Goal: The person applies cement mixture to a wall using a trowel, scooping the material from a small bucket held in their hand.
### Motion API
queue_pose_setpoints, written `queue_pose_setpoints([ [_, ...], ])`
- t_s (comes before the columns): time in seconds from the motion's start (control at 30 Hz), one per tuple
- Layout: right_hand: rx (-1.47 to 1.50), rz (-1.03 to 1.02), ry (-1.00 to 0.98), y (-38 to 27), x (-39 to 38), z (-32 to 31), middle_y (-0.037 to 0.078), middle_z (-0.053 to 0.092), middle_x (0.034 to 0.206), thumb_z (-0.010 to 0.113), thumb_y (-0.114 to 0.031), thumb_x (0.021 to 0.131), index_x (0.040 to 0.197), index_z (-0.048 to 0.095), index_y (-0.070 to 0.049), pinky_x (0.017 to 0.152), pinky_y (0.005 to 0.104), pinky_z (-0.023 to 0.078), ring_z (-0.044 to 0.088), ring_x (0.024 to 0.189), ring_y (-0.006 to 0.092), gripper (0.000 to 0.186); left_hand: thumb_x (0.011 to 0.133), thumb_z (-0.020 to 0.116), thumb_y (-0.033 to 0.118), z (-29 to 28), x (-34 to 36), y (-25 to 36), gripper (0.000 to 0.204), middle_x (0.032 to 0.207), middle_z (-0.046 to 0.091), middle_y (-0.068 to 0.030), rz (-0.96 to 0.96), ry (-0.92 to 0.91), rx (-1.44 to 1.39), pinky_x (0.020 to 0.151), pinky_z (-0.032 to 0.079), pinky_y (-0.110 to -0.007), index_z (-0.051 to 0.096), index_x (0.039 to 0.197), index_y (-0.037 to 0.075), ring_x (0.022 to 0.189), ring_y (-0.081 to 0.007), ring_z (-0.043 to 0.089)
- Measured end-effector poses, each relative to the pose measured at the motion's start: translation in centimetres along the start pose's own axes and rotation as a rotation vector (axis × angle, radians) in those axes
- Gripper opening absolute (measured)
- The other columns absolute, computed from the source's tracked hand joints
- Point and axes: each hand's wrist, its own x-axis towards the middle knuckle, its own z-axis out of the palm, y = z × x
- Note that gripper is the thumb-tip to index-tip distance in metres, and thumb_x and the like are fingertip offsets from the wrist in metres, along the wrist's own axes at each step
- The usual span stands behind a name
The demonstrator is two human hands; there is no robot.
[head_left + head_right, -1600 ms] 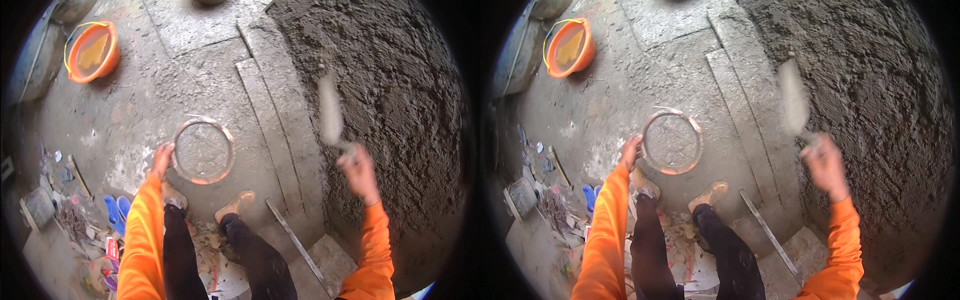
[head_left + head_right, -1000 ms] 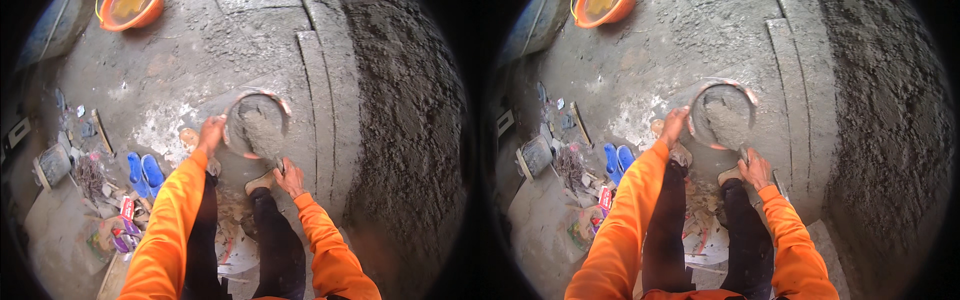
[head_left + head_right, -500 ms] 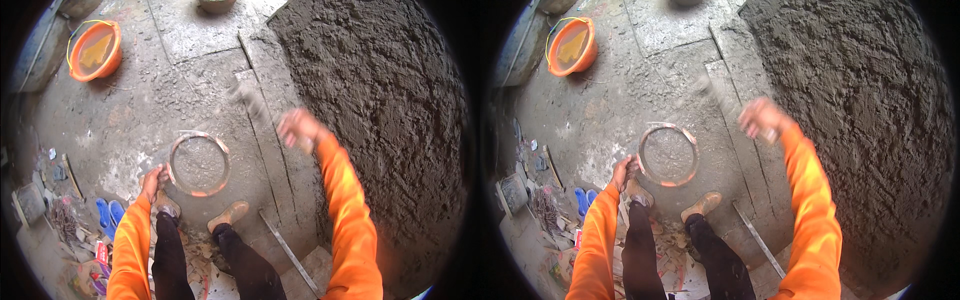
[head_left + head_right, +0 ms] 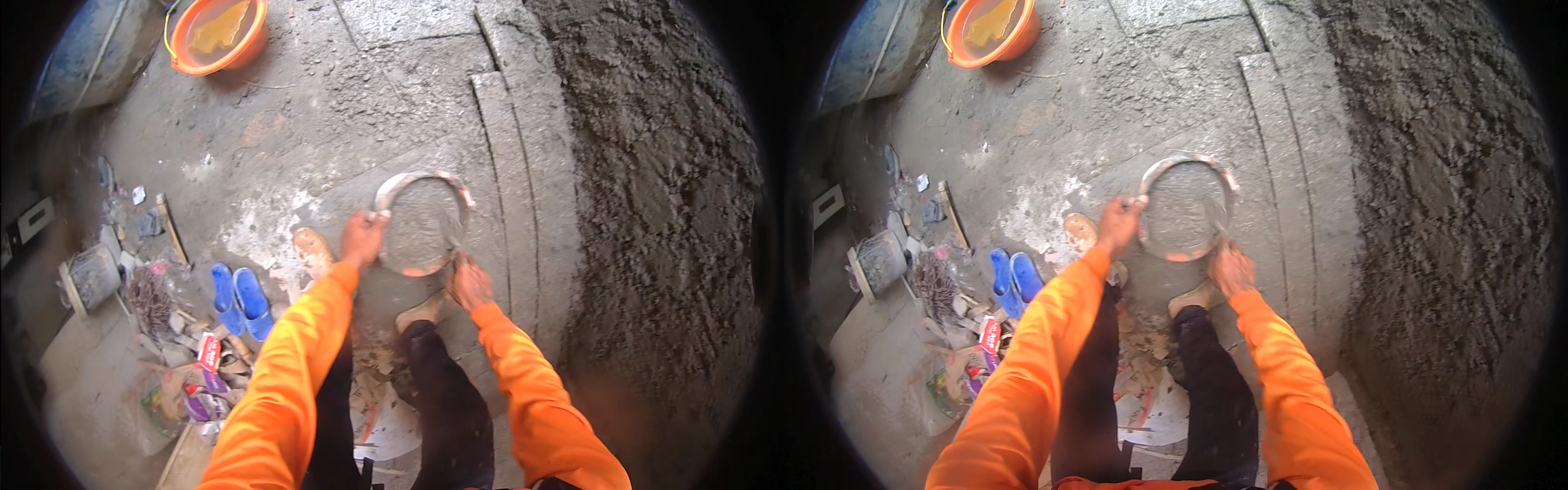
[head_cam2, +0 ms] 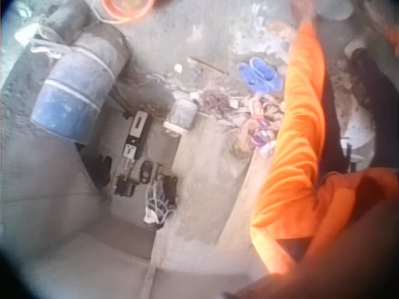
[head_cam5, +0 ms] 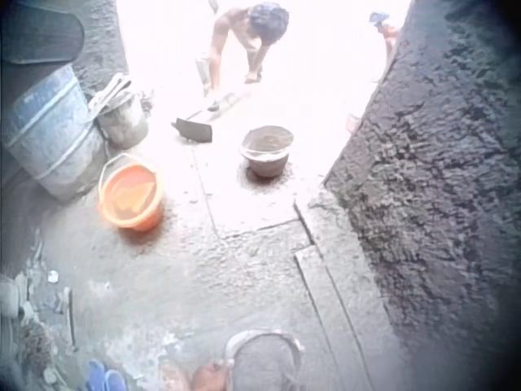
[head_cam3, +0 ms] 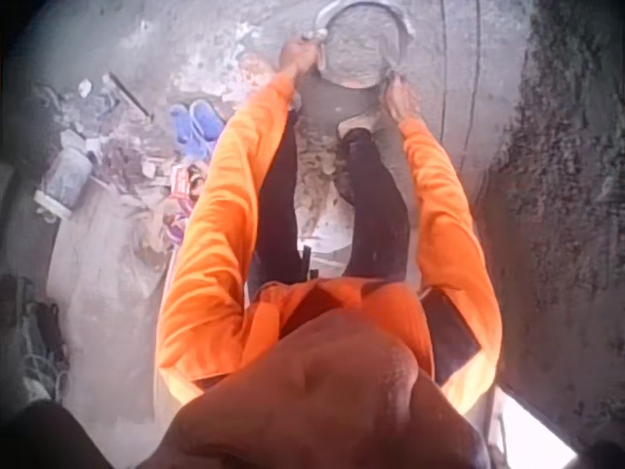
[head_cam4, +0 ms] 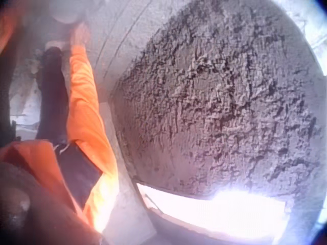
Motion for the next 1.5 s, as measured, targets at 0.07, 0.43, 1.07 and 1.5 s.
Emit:
queue_pose_setpoints([
  [0.07, 0.196, -0.019, 0.053, -1.7, 3.0, 4.1, 0.030, 0.059, 0.087, 0.056, -0.024, 0.074, 0.106, 0.051, 0.000, 0.076, 0.0507, 0.045, 0.059, 0.083, 0.0438, 0.040, 0.082, 0.063, 0.037, 0.4, 0.1, 0.2, 0.036, 0.070, 0.058, -0.0088, 0.025, 0.021, 0.111, 0.056, 0.043, -0.031, 0.057, 0.081, 0.001, 0.062, -0.0170, 0.053],
  [0.43, 0.058, -0.090, 0.093, -1.6, -3.7, 0.6, 0.022, 0.061, 0.081, 0.061, -0.027, 0.073, 0.096, 0.053, -0.005, 0.065, 0.0494, 0.047, 0.060, 0.080, 0.0392, 0.033, 0.087, 0.054, 0.033, -6.3, 1.5, 0.8, 0.038, 0.092, 0.063, -0.0123, -0.092, -0.062, -0.115, 0.076, 0.044, -0.032, 0.062, 0.104, 0.000, 0.083, -0.0202, 0.058],
  [1.07, 0.085, -0.143, 0.855, 9.4, 14.3, -39.6, 0.008, 0.055, 0.063, 0.057, -0.020, 0.079, 0.085, 0.056, 0.001, 0.050, 0.0341, 0.042, 0.049, 0.051, 0.0159, 0.021, 0.077, 0.069, 0.030, -8.6, 4.0, 3.9, 0.066, 0.122, 0.052, -0.0193, -0.286, -0.158, -0.227, 0.097, 0.037, -0.035, 0.043, 0.127, -0.005, 0.114, -0.0277, 0.049],
  [1.5, -0.044, -0.009, -0.021, -1.8, 2.3, -1.2, 0.024, 0.058, 0.099, 0.055, -0.022, 0.077, 0.104, 0.051, 0.001, 0.077, 0.0465, 0.046, 0.058, 0.088, 0.0424, 0.036, 0.072, 0.047, -0.001, -1.5, 4.8, 1.7, 0.051, 0.085, 0.064, -0.0072, -0.218, -0.415, 0.086, 0.050, 0.047, -0.027, 0.053, 0.122, 0.011, 0.064, -0.0157, 0.058],
])
